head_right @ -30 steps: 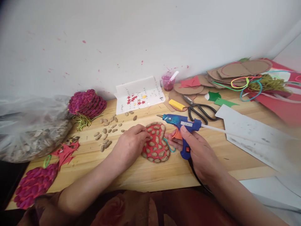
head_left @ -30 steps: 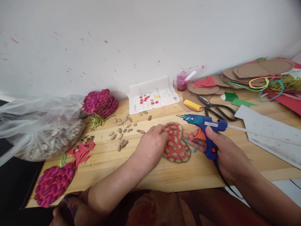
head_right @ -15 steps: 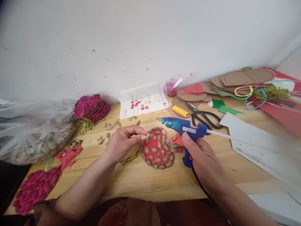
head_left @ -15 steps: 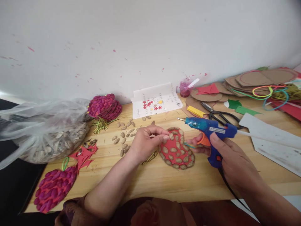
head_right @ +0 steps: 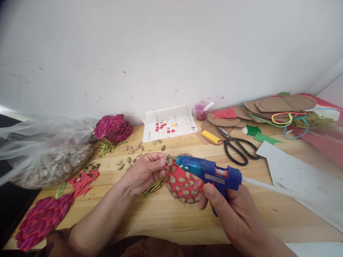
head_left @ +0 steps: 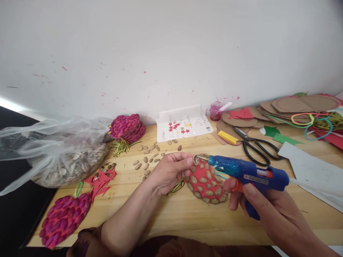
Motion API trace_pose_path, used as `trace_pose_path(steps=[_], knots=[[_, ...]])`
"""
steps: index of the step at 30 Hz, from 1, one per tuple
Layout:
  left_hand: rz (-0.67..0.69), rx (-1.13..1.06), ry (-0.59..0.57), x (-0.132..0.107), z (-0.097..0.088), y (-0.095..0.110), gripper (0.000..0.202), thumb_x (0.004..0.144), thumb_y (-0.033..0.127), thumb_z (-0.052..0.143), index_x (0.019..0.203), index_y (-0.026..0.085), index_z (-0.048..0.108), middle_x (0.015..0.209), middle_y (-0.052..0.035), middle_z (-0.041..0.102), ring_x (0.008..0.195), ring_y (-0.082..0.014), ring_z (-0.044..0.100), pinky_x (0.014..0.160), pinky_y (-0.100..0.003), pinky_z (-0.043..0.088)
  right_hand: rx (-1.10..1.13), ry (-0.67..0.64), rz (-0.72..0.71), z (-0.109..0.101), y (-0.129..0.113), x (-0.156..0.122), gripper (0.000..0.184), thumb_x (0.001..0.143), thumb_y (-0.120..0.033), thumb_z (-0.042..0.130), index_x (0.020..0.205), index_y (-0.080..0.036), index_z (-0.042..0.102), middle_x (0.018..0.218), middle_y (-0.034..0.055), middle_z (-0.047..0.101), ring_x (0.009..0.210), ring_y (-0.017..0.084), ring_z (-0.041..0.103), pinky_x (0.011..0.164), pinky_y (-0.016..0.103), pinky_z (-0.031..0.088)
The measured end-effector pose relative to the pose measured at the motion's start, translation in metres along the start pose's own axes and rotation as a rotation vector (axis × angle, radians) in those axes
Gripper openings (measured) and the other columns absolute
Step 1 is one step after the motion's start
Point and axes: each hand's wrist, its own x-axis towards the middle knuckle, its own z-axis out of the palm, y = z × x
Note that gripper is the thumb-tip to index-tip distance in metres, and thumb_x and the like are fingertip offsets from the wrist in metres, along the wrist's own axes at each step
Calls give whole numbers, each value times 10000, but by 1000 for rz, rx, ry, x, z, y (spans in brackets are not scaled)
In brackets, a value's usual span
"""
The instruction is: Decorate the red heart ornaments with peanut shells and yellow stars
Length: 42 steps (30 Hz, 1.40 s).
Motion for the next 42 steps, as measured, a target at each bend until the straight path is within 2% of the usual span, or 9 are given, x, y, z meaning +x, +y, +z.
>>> trace_pose_path(steps=[5,17,26,42], knots=[[-1,-7,-8,0,1,0,324,546,274,972,745,110,775,643,-7,654,547,-38,548,561,-140,466,-41,-27,4,1,-1,1,434,973,-458,501,616,-268,658,640,20,699,582,199,630,538,290,460],[-12,-27,-18,0,0,0,343,549,271,973,789,108,790,656,-18,661,563,-43,566,567,-142,464,-148,-16,-28,0,0,0,471,988,-444,480,607,-246,671,691,21,678,622,183,627,580,283,476],[-13,-34,-6,0,1,1,371,524,273,983,782,91,787,661,-24,655,568,-47,569,555,-143,470,-89,-28,-48,1,0,2,466,1002,-438,472,611,-237,627,686,16,674,657,174,642,613,276,479],[-18,-39,-9,-2,2,0,385,506,277,988,770,89,780,643,-26,644,567,-54,562,534,-140,468,-95,-15,-39,-2,-1,3,473,1005,-456,463,616,-238,620,681,9,678,632,161,634,583,268,456]])
